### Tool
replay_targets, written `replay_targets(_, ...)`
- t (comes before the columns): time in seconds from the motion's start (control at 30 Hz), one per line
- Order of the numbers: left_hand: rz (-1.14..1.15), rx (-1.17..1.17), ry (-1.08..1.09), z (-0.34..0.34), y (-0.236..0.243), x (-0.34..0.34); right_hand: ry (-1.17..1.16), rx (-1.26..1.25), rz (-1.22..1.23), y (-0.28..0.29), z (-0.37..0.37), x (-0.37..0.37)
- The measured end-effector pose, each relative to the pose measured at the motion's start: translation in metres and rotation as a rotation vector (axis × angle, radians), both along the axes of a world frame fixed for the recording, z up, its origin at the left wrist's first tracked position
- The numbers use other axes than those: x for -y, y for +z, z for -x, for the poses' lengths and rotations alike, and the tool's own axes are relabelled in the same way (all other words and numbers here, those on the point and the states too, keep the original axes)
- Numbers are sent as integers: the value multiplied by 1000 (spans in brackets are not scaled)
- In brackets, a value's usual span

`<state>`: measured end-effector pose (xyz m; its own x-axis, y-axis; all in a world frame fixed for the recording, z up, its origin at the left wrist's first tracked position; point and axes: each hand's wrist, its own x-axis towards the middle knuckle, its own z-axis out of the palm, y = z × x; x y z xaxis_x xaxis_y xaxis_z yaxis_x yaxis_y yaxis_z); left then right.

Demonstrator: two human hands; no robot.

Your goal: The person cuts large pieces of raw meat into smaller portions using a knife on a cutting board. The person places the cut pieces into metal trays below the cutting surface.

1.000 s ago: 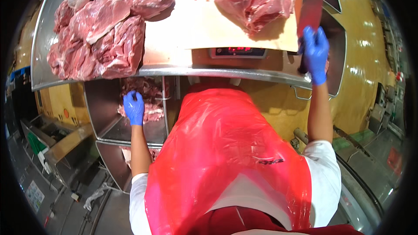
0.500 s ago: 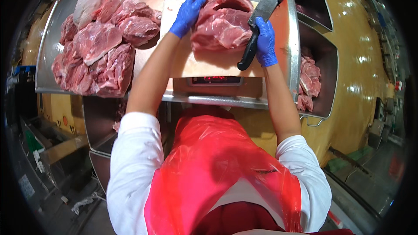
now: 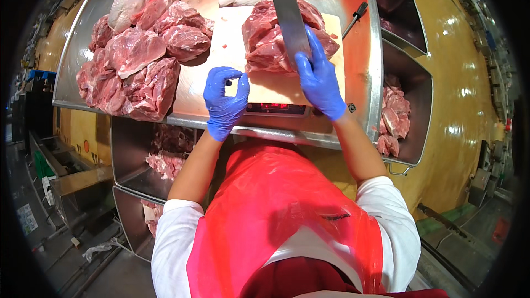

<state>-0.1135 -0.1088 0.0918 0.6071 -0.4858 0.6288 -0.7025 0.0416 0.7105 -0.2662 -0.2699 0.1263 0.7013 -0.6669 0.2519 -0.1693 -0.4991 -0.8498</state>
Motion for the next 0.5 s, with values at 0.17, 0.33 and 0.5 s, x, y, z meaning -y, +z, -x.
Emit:
replay_targets(0.17,-39,-15,46,5,-2,-18,210,-395,38,-34,68,-14)
replay_targets(0.33,7,-112,156,17,-1,-23,362,-711,104,-5,160,7)
replay_targets(0.5,-88,3,32,34,1,55,191,-601,54,24,190,25)
